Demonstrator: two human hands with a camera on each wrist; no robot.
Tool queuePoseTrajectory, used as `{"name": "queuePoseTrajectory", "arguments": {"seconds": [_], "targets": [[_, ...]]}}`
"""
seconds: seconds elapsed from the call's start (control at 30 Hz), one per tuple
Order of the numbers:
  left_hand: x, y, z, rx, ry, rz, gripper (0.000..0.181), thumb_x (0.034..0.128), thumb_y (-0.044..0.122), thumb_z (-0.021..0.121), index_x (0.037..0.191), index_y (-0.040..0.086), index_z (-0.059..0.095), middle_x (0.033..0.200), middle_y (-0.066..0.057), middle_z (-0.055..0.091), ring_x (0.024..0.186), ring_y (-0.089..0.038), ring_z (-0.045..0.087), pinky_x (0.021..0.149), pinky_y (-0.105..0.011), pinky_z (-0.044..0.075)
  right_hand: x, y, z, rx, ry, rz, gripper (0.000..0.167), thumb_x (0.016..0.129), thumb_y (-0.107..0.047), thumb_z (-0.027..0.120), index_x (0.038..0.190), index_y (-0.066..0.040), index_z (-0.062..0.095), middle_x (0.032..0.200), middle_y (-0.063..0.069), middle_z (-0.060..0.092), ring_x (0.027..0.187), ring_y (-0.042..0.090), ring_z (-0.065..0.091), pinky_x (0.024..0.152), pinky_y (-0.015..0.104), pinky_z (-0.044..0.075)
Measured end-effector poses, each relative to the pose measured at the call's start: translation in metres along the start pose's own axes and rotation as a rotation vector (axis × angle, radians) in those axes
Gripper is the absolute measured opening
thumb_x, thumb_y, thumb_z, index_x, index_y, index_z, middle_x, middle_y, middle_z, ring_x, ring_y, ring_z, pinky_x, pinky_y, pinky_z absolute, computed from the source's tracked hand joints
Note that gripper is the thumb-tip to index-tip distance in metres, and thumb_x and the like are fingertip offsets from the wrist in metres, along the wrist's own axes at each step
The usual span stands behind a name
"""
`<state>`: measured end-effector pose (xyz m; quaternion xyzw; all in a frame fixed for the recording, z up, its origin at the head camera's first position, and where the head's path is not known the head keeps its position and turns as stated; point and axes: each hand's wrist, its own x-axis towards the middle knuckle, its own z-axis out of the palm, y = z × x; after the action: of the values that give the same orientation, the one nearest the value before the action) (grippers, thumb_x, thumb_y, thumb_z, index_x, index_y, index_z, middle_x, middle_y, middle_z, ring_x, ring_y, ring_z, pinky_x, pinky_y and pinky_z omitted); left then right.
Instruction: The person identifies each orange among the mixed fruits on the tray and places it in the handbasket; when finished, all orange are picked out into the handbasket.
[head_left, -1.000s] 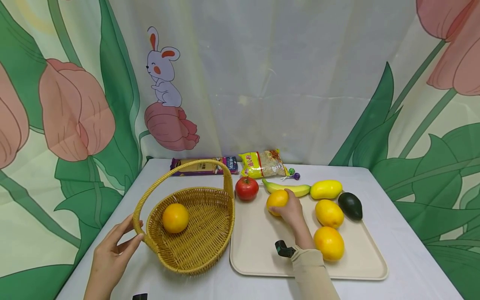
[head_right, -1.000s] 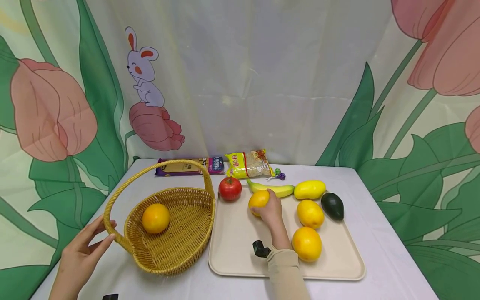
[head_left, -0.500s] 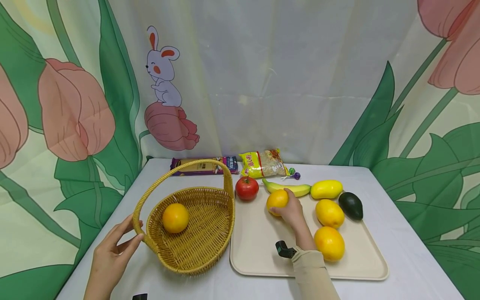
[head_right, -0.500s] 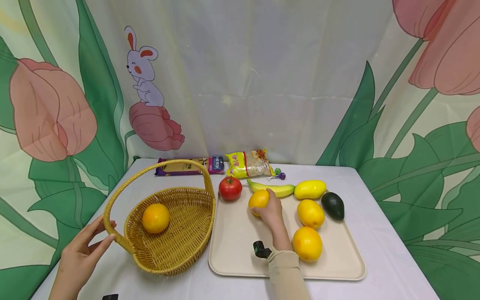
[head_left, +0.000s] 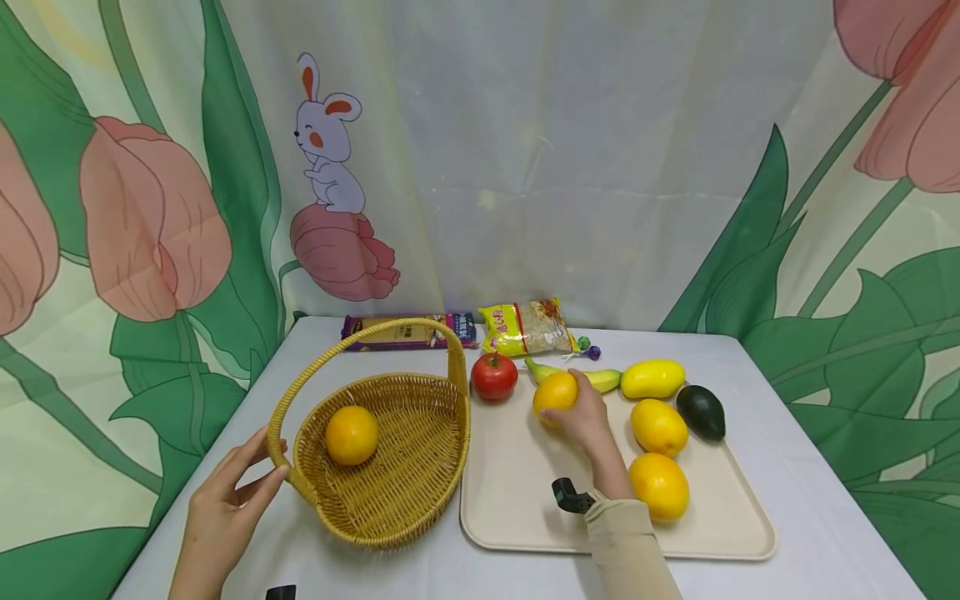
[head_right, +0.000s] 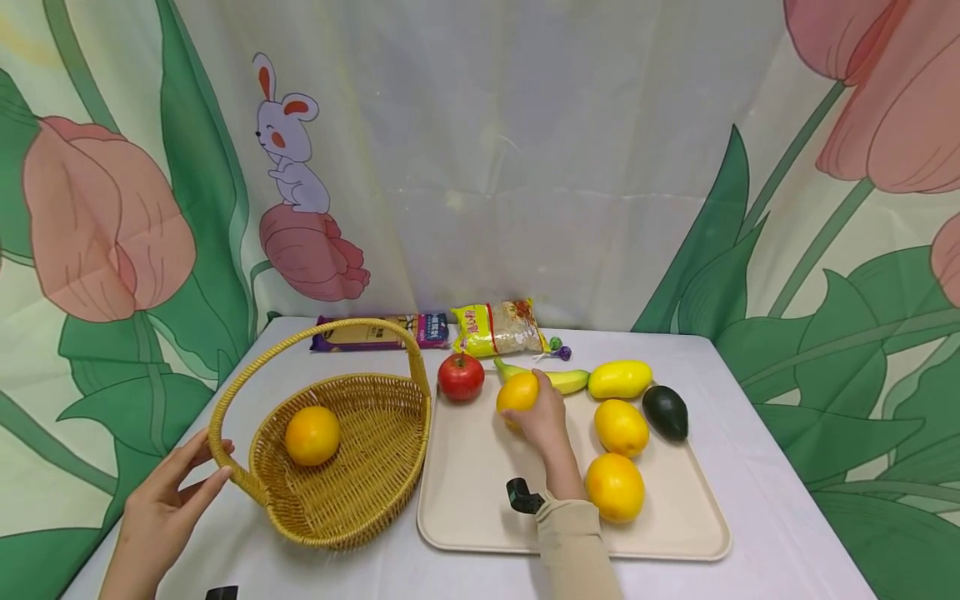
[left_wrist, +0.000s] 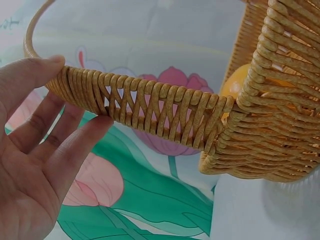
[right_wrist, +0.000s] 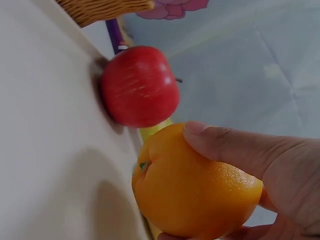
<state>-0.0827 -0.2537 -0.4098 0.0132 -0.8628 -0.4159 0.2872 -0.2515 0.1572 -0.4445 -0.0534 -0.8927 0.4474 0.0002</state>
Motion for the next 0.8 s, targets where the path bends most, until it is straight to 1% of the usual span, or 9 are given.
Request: {"name": "queuePoseTrajectory", "arguments": {"seconds": [0.2, 0.33, 0.6, 0.8], "targets": [[0.0, 0.0, 0.0, 0.002, 0.001, 0.003, 0.061, 0.079, -0.004, 0.071, 0.133, 0.018, 0.055, 0.102, 0.033, 0.053, 0.098, 0.02, 0.05, 0.071, -0.001, 0.051, -0.005, -0.013, -0.01, -0.007, 0.027, -0.051, 0.091, 0.075, -0.015, 0.078, 0.147, -0.004, 0.024, 0.146, 0.024, 0.035, 0.128, 0.042, 0.04, 0.11, 0.058, 0.035], [0.0, 0.0, 0.0, 0.002, -0.001, 0.0, 0.061, 0.0793, -0.003, 0.071, 0.133, 0.018, 0.055, 0.103, 0.033, 0.053, 0.098, 0.02, 0.049, 0.071, -0.001, 0.051, -0.007, -0.02, -0.015, 0.008, 0.027, -0.064, 0.092, 0.075, -0.016, 0.078, 0.148, -0.004, 0.023, 0.146, 0.023, 0.035, 0.126, 0.041, 0.042, 0.107, 0.058, 0.038], [0.0, -0.002, 0.0, -0.015, 0.005, 0.021, 0.062, 0.0781, -0.006, 0.071, 0.133, 0.017, 0.055, 0.103, 0.032, 0.053, 0.099, 0.019, 0.05, 0.071, -0.002, 0.051, -0.012, -0.031, -0.02, 0.029, 0.022, -0.06, 0.092, 0.077, -0.017, 0.077, 0.149, -0.005, 0.02, 0.146, 0.023, 0.034, 0.124, 0.039, 0.042, 0.107, 0.058, 0.04], [0.0, -0.002, 0.0, -0.015, 0.005, 0.018, 0.061, 0.0782, -0.005, 0.071, 0.133, 0.017, 0.055, 0.103, 0.032, 0.054, 0.098, 0.02, 0.05, 0.071, -0.001, 0.051, -0.014, -0.037, -0.019, 0.036, 0.023, -0.064, 0.092, 0.077, -0.017, 0.077, 0.149, -0.008, 0.021, 0.147, 0.021, 0.034, 0.124, 0.039, 0.042, 0.106, 0.058, 0.041]]}}
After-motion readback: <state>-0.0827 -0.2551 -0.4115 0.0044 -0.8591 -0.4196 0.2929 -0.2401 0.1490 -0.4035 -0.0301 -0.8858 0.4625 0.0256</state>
